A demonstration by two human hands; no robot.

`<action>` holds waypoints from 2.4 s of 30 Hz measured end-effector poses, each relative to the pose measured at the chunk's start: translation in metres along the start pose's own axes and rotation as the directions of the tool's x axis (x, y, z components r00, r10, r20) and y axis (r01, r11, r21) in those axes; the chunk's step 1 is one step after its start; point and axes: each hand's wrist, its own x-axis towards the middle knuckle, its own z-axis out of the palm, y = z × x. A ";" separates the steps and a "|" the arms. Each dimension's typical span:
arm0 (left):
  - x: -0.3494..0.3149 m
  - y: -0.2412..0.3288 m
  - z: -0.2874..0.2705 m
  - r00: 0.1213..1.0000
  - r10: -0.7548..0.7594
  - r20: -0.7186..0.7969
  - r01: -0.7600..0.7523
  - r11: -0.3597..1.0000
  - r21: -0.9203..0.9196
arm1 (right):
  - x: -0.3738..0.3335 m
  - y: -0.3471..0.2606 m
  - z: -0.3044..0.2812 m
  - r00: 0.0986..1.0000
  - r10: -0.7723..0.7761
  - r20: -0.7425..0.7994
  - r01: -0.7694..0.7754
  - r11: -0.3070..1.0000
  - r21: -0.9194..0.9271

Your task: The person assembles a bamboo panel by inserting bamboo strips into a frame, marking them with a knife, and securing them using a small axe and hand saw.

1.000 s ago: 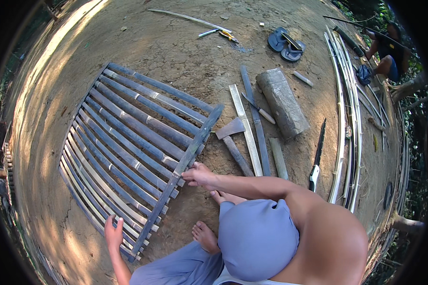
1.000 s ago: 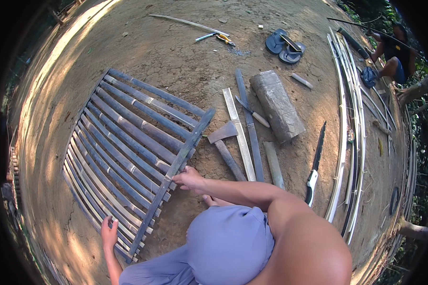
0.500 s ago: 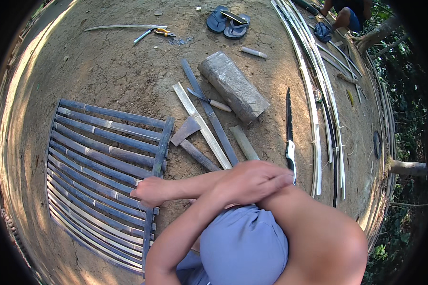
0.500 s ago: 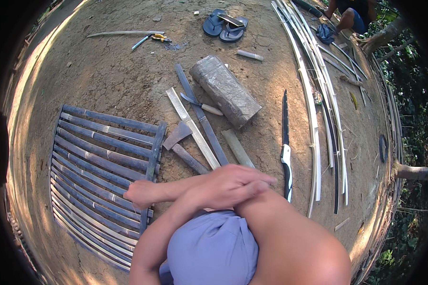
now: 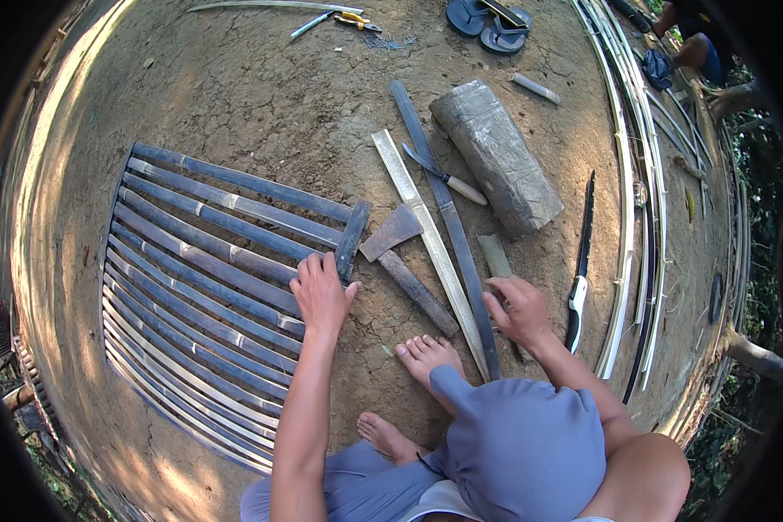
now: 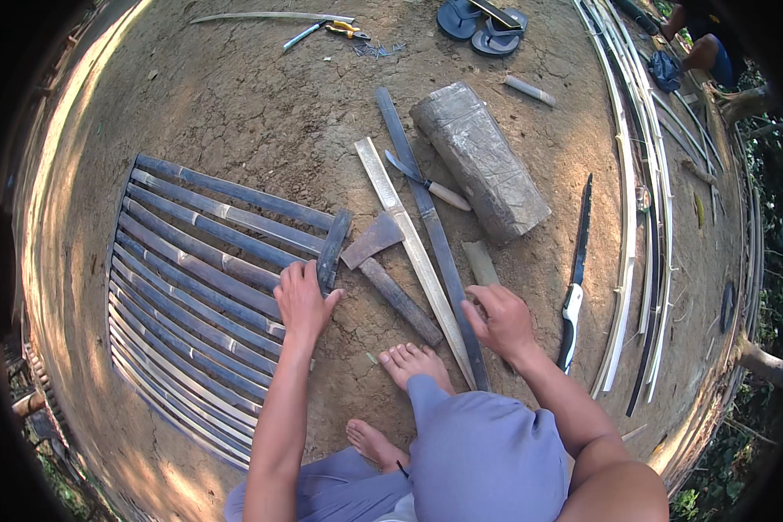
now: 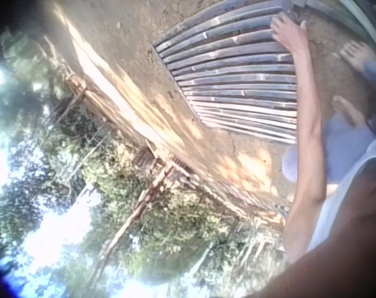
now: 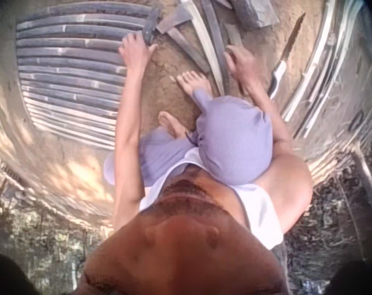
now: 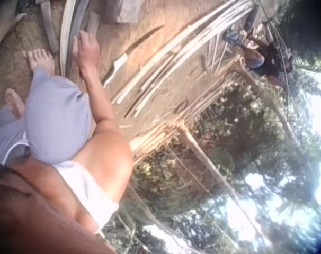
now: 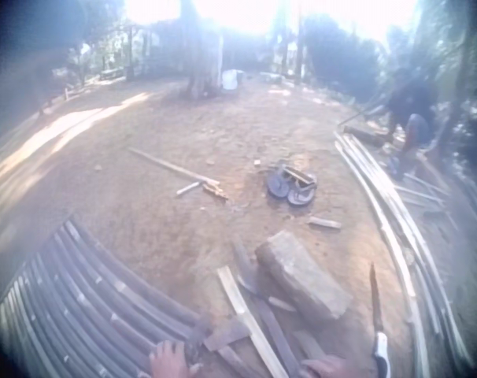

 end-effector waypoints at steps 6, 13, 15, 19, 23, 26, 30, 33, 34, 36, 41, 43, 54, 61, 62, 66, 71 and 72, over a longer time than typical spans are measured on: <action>0.030 -0.014 -0.010 0.959 0.283 0.012 -0.280 0.941 0.190 | 0.111 0.002 -0.023 0.943 -0.034 -0.332 -0.145 0.853 -0.501; 0.056 -0.048 -0.007 0.866 0.495 0.066 -0.496 0.837 0.233 | 0.147 0.047 -0.043 0.978 0.175 -0.117 -0.201 0.944 -0.262; 0.056 -0.040 -0.017 0.895 0.428 0.126 -0.446 0.863 0.237 | 0.147 0.041 -0.052 0.982 0.143 -0.127 -0.168 0.961 -0.218; 0.043 -0.050 -0.038 0.881 0.465 -0.086 -0.443 0.875 0.194 | 0.166 0.081 -0.065 0.988 0.144 -0.055 -0.148 0.985 -0.091; 0.025 -0.051 -0.096 0.850 0.492 -0.189 -0.465 0.868 0.172 | 0.171 0.094 -0.075 0.965 0.234 0.115 -0.261 0.842 0.473; 0.005 -0.061 -0.136 0.843 0.503 -0.187 -0.479 0.863 0.164 | 0.169 0.082 -0.076 0.943 0.191 0.272 -0.332 0.555 0.763; -0.028 -0.075 -0.202 0.846 0.490 -0.213 -0.485 0.871 0.078 | 0.173 -0.001 -0.069 0.973 0.058 0.225 -0.211 0.629 0.748; -0.038 -0.086 -0.244 0.828 0.501 -0.251 -0.499 0.863 0.077 | 0.193 -0.077 -0.054 0.953 -0.079 0.291 -0.158 0.690 0.706; -0.036 -0.087 -0.251 0.818 0.511 -0.264 -0.513 0.856 0.067 | 0.198 -0.102 -0.047 0.939 -0.094 0.330 -0.178 0.689 0.703; -0.033 -0.084 -0.259 0.815 0.514 -0.269 -0.516 0.854 0.068 | 0.215 -0.144 -0.023 0.874 -0.176 0.452 -0.213 0.698 0.684; -0.029 -0.082 -0.249 0.850 0.475 -0.229 -0.477 0.878 0.048 | 0.211 -0.237 0.068 0.867 -0.183 0.462 0.159 0.983 0.091; -0.020 -0.076 -0.231 0.855 0.481 -0.195 -0.475 0.877 0.076 | 0.195 -0.228 0.084 0.866 -0.182 0.466 0.257 0.961 -0.103; 0.005 -0.067 -0.121 0.851 0.488 -0.196 -0.474 0.873 0.115 | 0.097 -0.080 0.059 0.932 -0.271 0.241 0.258 0.962 0.084; 0.003 -0.066 -0.149 0.803 0.523 -0.288 -0.509 0.851 0.126 | 0.171 -0.135 0.159 0.809 -0.587 0.041 0.577 0.805 0.141; 0.005 -0.064 -0.150 0.814 0.506 -0.283 -0.484 0.862 0.151 | 0.176 -0.136 0.168 0.758 -0.651 -0.048 0.651 0.749 0.125; -0.004 -0.070 -0.141 0.873 0.401 -0.279 -0.373 0.916 0.149 | 0.186 -0.151 0.198 0.587 -0.791 -0.176 0.799 0.600 -0.034; -0.019 -0.077 -0.128 0.905 0.352 -0.239 -0.332 0.936 0.118 | 0.141 -0.166 0.214 0.742 -0.670 -0.022 0.651 0.711 0.266; -0.019 -0.076 -0.129 0.909 0.360 -0.208 -0.340 0.932 0.130 | 0.141 -0.172 0.220 0.763 -0.642 -0.071 0.628 0.712 0.313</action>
